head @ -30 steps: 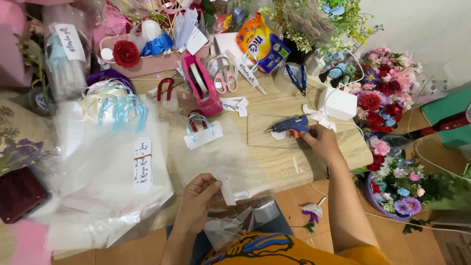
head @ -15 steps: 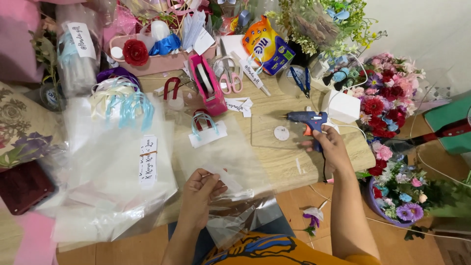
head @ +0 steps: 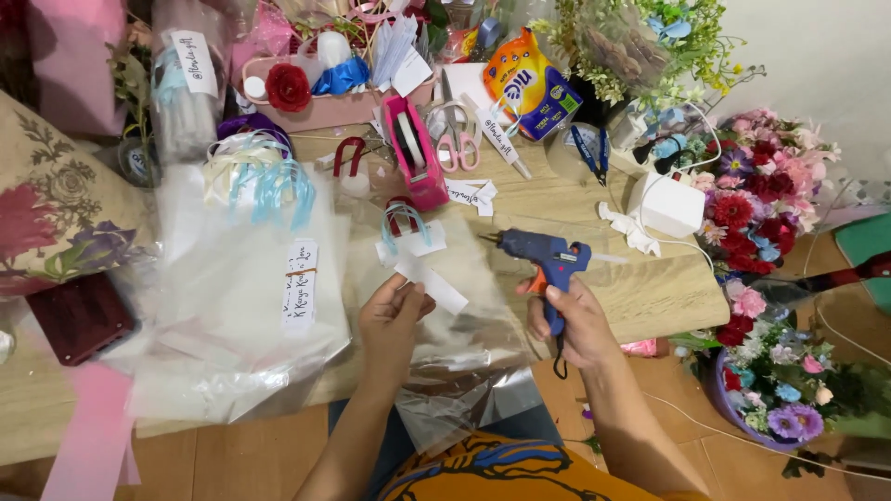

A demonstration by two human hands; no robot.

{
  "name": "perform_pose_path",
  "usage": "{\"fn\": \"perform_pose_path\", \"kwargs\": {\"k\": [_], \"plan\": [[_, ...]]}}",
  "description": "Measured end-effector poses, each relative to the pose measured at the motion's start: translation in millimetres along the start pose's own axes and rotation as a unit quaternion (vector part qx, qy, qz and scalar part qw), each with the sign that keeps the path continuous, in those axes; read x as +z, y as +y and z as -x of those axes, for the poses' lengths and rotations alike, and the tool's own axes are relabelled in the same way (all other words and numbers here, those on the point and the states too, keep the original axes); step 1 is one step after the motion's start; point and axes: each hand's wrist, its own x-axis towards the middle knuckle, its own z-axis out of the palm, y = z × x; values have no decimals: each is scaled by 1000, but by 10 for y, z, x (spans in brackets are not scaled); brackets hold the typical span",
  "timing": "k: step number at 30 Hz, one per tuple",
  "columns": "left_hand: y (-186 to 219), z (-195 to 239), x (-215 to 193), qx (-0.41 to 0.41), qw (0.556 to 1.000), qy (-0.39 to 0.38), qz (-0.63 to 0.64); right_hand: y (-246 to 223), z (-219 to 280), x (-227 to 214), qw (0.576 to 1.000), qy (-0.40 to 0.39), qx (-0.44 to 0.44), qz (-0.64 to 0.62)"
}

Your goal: The person uses a hot glue gun to attach small paper labels to the handles of several white gift bags. They repeatedly pick up labels, apply glue, and press them onto the bags, working one at a time on a cluttered table.

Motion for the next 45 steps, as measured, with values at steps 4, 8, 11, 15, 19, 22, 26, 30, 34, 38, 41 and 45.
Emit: {"fn": "perform_pose_path", "kwargs": {"k": [4,8,11,15,19,22,26,30,34,38,41,45], "plan": [[-23,-3,53,8,1000,20,21,86,17,291,994,-6,-50,95],[-27,3,70,15,999,25,13,-158,-34,809,965,-52,-91,239],[-57,6,57,24,999,25,5,-280,-35,1047,951,-69,-101,283],[-214,-37,3,48,999,17,-2,-309,-61,1154,944,-76,-107,302],[42,83,96,55,998,14,-11,-328,-71,1192,937,-79,-108,323],[180,150,139,65,998,12,-20,-315,-71,1167,929,-80,-110,343],[225,173,149,80,996,14,-30,-336,-46,1171,922,-72,-100,366],[183,149,97,90,995,22,-36,-333,-22,1137,918,-63,-85,381],[355,217,152,93,995,31,-32,-293,8,1044,916,-57,-78,389],[286,179,115,100,994,40,-29,-294,41,1002,914,-50,-65,398],[346,200,129,100,993,54,-18,-309,76,1007,914,-45,-59,399],[308,186,110,104,991,78,-1,-319,113,988,912,-41,-56,404]]}}
